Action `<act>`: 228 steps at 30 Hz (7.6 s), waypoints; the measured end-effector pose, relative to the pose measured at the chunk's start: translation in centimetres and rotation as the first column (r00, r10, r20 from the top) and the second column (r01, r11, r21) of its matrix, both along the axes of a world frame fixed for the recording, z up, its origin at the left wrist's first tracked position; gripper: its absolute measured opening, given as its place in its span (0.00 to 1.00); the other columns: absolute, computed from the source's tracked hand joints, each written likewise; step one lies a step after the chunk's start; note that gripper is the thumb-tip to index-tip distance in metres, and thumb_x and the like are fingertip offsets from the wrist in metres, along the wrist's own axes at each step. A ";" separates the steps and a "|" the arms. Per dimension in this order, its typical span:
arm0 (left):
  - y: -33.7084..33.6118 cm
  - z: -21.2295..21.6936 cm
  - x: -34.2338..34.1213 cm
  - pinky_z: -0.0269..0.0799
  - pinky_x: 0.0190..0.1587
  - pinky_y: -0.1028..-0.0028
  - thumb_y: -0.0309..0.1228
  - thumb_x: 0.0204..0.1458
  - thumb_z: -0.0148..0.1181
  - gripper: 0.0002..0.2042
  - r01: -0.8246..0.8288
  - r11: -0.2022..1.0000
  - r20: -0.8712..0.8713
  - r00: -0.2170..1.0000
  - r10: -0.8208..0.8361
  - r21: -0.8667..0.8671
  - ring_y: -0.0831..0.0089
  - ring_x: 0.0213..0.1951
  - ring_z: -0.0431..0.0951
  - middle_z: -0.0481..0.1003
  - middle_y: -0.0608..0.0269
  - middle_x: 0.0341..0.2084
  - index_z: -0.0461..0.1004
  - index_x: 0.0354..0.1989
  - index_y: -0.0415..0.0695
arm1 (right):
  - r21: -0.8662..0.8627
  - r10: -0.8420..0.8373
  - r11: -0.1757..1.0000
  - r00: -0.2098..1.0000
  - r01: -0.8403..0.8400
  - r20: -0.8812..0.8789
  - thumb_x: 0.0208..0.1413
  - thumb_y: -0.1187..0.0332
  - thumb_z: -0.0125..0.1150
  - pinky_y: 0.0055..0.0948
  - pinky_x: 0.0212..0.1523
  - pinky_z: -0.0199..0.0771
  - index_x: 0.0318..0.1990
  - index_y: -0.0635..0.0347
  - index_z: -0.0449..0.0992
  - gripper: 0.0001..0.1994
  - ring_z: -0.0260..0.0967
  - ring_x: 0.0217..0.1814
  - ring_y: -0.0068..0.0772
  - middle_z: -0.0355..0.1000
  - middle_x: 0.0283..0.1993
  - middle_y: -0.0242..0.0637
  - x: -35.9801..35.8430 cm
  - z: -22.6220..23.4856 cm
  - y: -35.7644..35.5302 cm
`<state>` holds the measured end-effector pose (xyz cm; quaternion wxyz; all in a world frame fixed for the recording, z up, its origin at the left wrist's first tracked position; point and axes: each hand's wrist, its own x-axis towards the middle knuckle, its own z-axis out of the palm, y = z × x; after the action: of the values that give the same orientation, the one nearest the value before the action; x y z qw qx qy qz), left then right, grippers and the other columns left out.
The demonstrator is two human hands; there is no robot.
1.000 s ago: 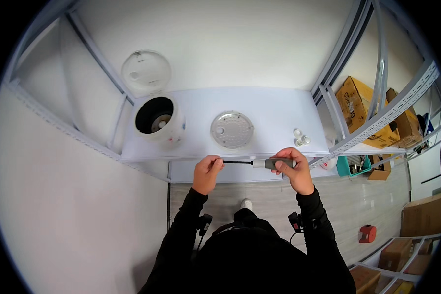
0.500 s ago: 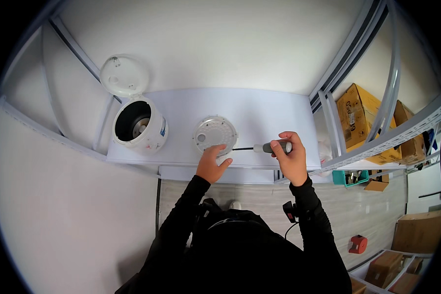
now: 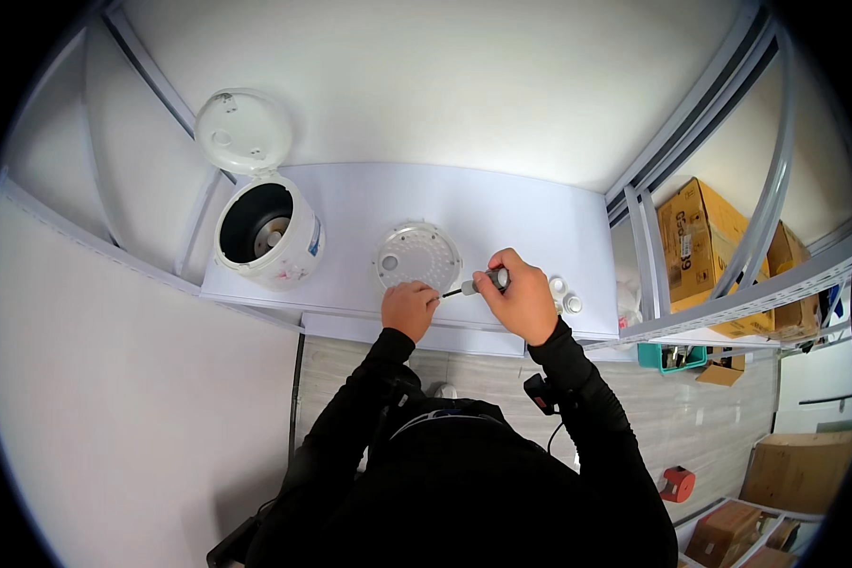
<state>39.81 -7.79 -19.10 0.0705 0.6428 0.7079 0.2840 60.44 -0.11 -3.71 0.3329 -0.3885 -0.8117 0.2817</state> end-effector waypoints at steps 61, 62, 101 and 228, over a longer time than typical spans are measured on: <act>0.0 -0.8 -0.2 0.77 0.40 0.58 0.38 0.52 0.70 0.07 0.018 0.992 0.001 1.000 -0.018 0.127 0.59 0.36 0.82 0.83 0.67 0.33 0.87 0.31 0.49 | 0.399 0.309 0.736 0.796 -0.547 0.521 0.44 0.68 0.71 0.40 0.39 0.78 0.40 0.56 0.76 0.15 0.72 0.42 0.45 0.67 0.42 0.41 -5.7 1.9 1.1; -0.1 -0.9 -0.2 0.77 0.40 0.59 0.38 0.52 0.70 0.07 0.018 0.991 0.002 1.000 -0.018 0.132 0.59 0.36 0.82 0.83 0.67 0.33 0.87 0.31 0.49 | 0.399 0.342 0.711 0.781 -0.579 0.523 0.44 0.68 0.71 0.40 0.40 0.78 0.40 0.56 0.76 0.15 0.72 0.42 0.45 0.67 0.42 0.41 -5.6 1.9 1.5; -0.3 -1.6 -0.4 0.76 0.40 0.58 0.34 0.48 0.72 0.05 0.002 0.983 0.102 0.995 -0.021 0.182 0.59 0.36 0.82 0.83 0.67 0.33 0.87 0.31 0.49 | 0.294 0.011 0.906 0.712 -0.305 0.702 0.54 0.58 0.69 0.40 0.23 0.70 0.43 0.59 0.71 0.18 0.74 0.26 0.43 0.70 0.29 0.41 -6.8 3.7 0.3; 2.4 4.6 -3.5 0.76 0.38 0.75 0.27 0.66 0.61 0.10 -0.059 0.998 0.998 0.060 0.016 -0.013 0.76 0.36 0.80 0.82 0.61 0.37 0.79 0.53 0.39 | 0.224 0.042 0.973 0.917 0.053 -0.397 0.59 0.69 0.71 0.30 0.33 0.73 0.47 0.61 0.76 0.12 0.73 0.33 0.35 0.75 0.37 0.40 3.2 3.4 -1.1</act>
<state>36.31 -5.38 -14.46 0.5191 0.2562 0.4790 0.6599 63.61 -1.19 -0.29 0.5349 -0.2841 -0.7527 0.2582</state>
